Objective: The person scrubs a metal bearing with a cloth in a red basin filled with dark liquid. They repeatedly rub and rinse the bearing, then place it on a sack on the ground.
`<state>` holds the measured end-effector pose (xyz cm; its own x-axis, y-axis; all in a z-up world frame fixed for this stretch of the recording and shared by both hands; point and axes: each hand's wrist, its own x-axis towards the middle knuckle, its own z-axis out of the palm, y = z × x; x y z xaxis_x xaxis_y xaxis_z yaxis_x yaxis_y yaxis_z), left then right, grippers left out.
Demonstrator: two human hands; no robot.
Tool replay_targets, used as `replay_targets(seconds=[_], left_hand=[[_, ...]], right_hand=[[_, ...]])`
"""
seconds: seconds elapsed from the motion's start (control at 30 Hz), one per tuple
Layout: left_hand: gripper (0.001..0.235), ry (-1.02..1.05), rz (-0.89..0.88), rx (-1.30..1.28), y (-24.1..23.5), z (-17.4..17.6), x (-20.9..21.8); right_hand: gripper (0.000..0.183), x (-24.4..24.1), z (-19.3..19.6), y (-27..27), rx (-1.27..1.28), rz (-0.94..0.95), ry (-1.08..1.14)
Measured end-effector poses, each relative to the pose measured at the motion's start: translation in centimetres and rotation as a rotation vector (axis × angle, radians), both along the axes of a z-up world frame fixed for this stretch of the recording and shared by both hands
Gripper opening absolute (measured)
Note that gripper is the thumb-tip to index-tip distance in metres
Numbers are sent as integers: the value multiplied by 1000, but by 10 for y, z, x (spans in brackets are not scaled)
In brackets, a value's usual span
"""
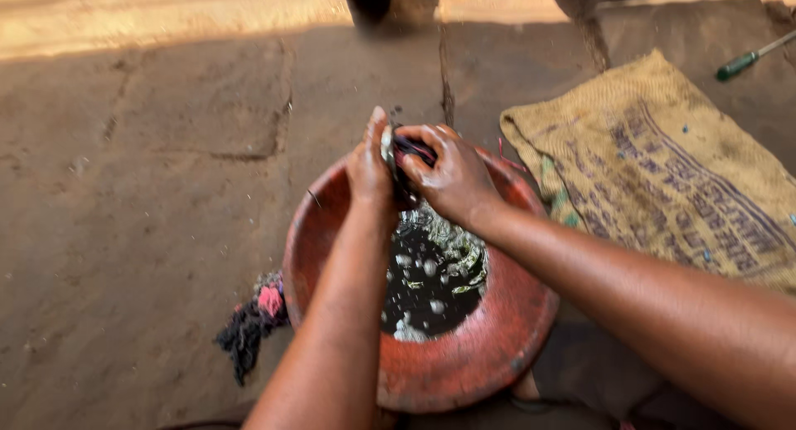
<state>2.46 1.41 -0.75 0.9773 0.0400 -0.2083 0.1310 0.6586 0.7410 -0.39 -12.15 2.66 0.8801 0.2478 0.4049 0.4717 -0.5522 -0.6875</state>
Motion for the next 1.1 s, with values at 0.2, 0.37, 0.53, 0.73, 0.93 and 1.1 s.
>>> replay_targets(seconds=[0.2,0.37,0.53,0.73,0.93,1.1], left_hand=[[52,96,-50,93,8,1,-18],[44,139,55,272,3,2,1],[44,189,49,228,12,-7,0],[38,152,52,200,16,-11,-2],[51,331,127,267,-1,-6,-4],[50,235,73,327,-6,-8,5]], right_hand=[[33,23,-28,3,409,-3,379],[26,48,-43,-6,177,-49,110],[27,55,-35,-1,-25,-180,367],[32,57,-18,6,-58,-4,283],[36,28,-21,0,247,30,316],[33,29,-9,2,337,-163,471]])
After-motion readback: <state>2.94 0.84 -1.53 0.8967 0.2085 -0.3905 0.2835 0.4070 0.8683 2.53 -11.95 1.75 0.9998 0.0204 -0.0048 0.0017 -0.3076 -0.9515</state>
